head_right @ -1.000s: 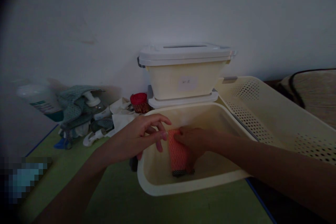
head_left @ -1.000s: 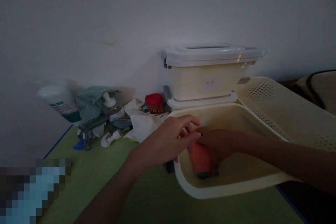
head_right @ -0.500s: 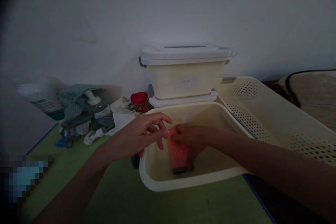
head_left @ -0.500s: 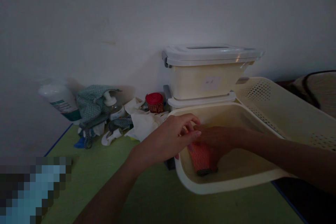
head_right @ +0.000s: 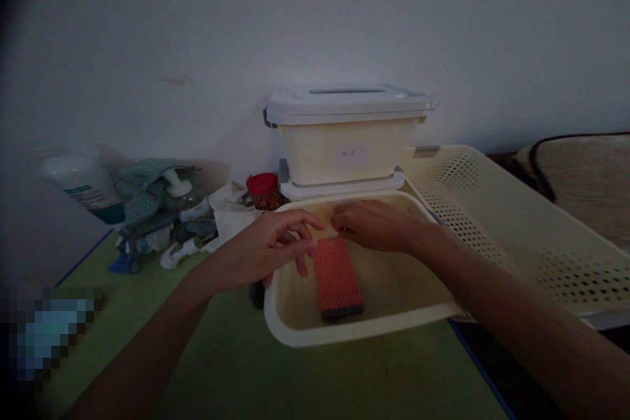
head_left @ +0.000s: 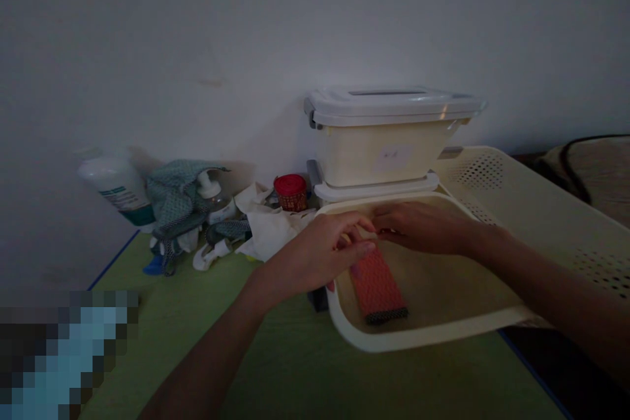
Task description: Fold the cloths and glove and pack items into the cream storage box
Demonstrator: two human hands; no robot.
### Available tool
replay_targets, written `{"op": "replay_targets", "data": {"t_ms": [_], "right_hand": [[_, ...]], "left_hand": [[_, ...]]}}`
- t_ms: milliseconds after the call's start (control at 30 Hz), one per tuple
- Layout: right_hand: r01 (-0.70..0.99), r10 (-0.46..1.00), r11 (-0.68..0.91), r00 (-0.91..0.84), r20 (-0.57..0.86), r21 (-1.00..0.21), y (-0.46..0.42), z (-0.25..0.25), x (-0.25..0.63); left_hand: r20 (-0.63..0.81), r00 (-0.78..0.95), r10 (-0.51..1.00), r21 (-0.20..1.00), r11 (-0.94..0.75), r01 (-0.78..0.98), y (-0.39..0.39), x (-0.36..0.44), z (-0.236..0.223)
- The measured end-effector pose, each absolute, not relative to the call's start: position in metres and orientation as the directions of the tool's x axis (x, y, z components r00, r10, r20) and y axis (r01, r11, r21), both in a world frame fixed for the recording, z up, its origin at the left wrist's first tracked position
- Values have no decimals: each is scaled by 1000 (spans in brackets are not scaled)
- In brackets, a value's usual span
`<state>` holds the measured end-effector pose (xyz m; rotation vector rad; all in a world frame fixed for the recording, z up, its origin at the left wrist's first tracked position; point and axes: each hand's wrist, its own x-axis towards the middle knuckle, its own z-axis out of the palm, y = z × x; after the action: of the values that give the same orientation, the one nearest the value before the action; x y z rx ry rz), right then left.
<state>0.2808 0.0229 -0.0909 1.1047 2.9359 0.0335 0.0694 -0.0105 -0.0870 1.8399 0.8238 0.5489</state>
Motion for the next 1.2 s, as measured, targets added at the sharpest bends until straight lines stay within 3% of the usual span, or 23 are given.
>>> {"op": "replay_targets", "data": {"t_ms": [267, 400, 567, 633, 700, 767, 900, 1033, 1200], "right_hand": [[712, 718, 676, -694, 45, 193, 18, -80, 276], [749, 712, 588, -659, 243, 305, 13, -70, 277], [746, 589, 611, -652, 477, 264, -33, -46, 256], [695, 516, 656, -697, 498, 294, -55, -40, 242], [629, 462, 709, -756, 464, 319, -74, -40, 229], [563, 392, 761, -794, 464, 321, -89, -45, 219], [477, 302, 829, -820, 485, 291, -111, -62, 202], [435, 305, 875, -837, 455, 212, -122, -87, 183], [442, 367, 886, -851, 376, 137, -113, -118, 150]], "left_hand": [[109, 542, 833, 929, -279, 242, -13, 72, -98], [198, 411, 890, 944, -286, 164, -19, 75, -105], [475, 59, 878, 880, -475, -7, -23, 73, -123], [605, -124, 786, 796, -601, 76, -19, 64, -133], [693, -212, 689, 719, -635, 283, -12, 48, -145], [709, -258, 656, 670, -515, 534, -2, 27, -157], [680, -339, 650, 677, -380, 630, 12, -19, -179], [665, -263, 699, 629, -334, 702, 14, -47, -199], [577, 163, 800, 355, -425, 833, 8, -46, -216]]}}
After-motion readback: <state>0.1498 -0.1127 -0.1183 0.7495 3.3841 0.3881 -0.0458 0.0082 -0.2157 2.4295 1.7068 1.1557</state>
